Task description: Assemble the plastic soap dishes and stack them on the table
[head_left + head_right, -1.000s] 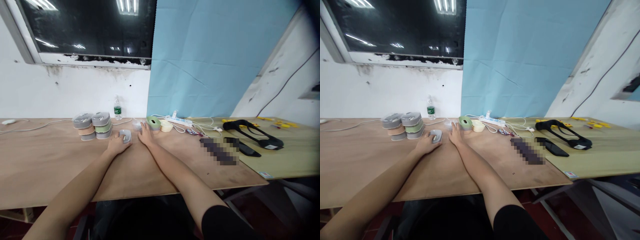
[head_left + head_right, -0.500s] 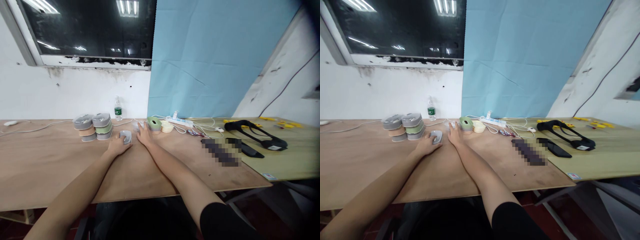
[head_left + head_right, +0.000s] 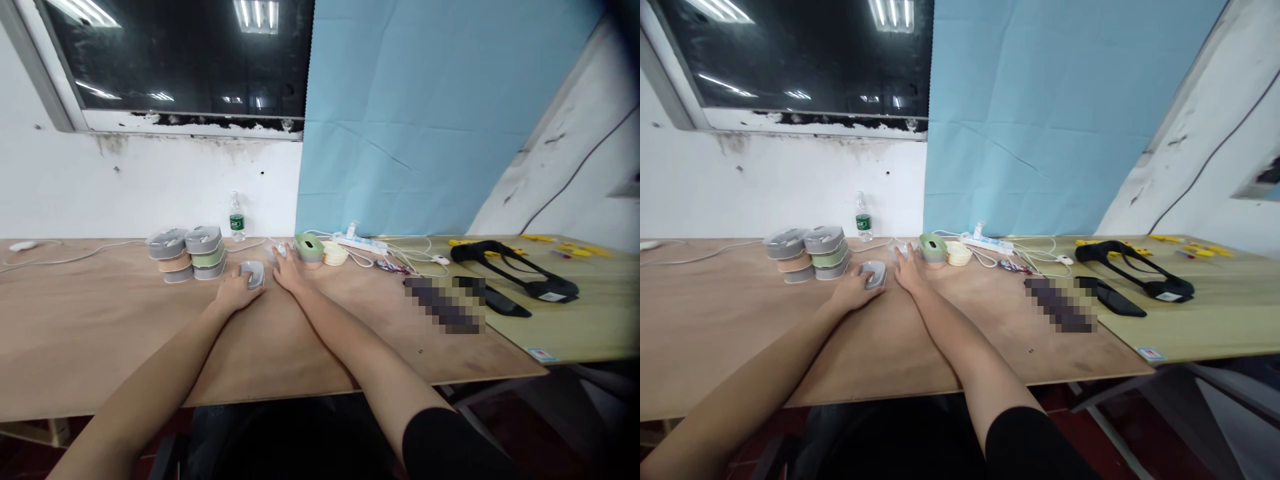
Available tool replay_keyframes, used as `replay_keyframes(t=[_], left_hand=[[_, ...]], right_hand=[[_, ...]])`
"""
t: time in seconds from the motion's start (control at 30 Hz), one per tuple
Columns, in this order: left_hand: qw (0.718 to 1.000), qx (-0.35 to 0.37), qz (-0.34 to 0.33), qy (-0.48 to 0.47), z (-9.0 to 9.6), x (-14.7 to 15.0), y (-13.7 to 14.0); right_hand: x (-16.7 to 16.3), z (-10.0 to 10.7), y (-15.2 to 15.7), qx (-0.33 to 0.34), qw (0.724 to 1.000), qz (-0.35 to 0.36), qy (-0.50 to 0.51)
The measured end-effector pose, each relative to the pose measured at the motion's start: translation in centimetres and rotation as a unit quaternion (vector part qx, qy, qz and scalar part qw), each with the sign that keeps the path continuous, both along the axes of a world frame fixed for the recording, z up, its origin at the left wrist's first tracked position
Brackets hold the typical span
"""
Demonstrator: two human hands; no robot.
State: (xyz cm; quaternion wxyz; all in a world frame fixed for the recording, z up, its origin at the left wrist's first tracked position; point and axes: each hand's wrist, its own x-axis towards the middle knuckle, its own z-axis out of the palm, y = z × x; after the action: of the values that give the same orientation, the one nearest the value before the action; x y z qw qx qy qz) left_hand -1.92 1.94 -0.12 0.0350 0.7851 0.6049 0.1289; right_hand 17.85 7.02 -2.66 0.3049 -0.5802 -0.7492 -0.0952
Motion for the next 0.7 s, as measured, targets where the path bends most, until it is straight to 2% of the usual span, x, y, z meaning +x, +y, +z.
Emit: replay_keyframes(t=[0.53,0.7], left_hand=[[1.000,0.001,0.000,0.006,0.07,-0.05,0.01],[1.000,0.008,-0.005,0.005,-0.03,-0.12,0.12]], right_hand=[[-0.08,0.28,-0.42,-0.007,1.000,0.005,-0.018],[-0.18,-0.03,0.05,0.013,1.000,0.005,-0.020]])
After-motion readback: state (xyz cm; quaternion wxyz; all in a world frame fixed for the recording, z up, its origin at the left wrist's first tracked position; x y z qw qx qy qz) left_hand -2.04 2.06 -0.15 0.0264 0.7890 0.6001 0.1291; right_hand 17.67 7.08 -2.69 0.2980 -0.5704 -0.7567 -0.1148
